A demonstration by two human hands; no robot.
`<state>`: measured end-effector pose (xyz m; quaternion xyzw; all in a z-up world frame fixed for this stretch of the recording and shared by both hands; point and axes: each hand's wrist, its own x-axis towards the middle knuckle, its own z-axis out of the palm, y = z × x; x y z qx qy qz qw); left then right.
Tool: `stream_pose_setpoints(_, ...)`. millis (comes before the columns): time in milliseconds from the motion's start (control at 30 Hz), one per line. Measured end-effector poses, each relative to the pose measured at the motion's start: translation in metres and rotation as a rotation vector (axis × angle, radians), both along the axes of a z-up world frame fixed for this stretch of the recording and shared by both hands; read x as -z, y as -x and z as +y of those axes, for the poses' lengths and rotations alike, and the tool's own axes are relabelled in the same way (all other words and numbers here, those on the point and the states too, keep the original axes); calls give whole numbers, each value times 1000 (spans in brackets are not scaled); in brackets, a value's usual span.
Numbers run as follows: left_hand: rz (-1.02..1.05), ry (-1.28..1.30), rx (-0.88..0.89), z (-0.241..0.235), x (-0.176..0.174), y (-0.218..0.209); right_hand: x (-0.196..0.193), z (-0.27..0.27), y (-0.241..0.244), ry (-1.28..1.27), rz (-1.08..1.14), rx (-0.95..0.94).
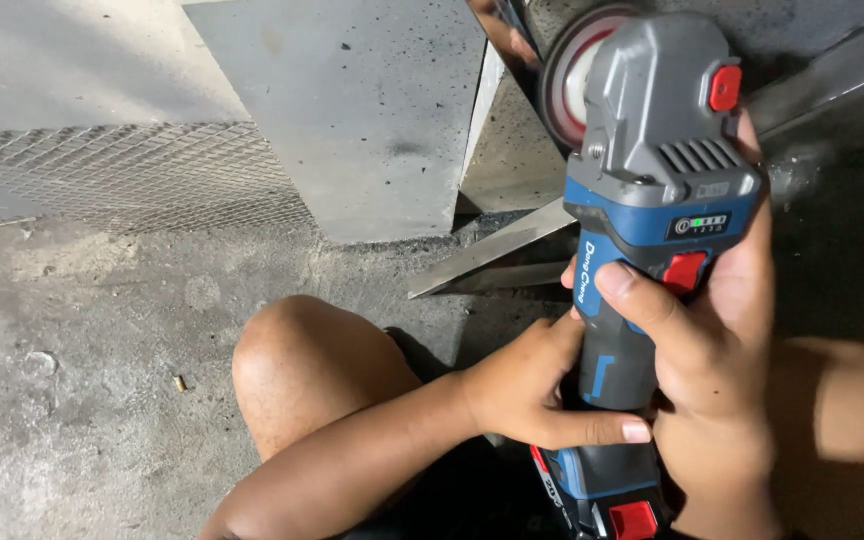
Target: Using a handheld angle grinder to smooth the edges and corners of a metal frame structure.
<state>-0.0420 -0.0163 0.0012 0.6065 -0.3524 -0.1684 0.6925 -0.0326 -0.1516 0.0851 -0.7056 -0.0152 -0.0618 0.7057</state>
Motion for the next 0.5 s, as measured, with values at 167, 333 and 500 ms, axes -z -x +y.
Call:
stream_pose_setpoints(167,-3,-5,16,7,-4,-5,1,1,-4,7,-51,-35)
stream_pose_setpoints(333,-10,-10,20,2,0,0,8,-2,6,-13,2,27)
stream_pose_setpoints(500,128,-32,156,-7,0,6,12,-13,11,28,140,95)
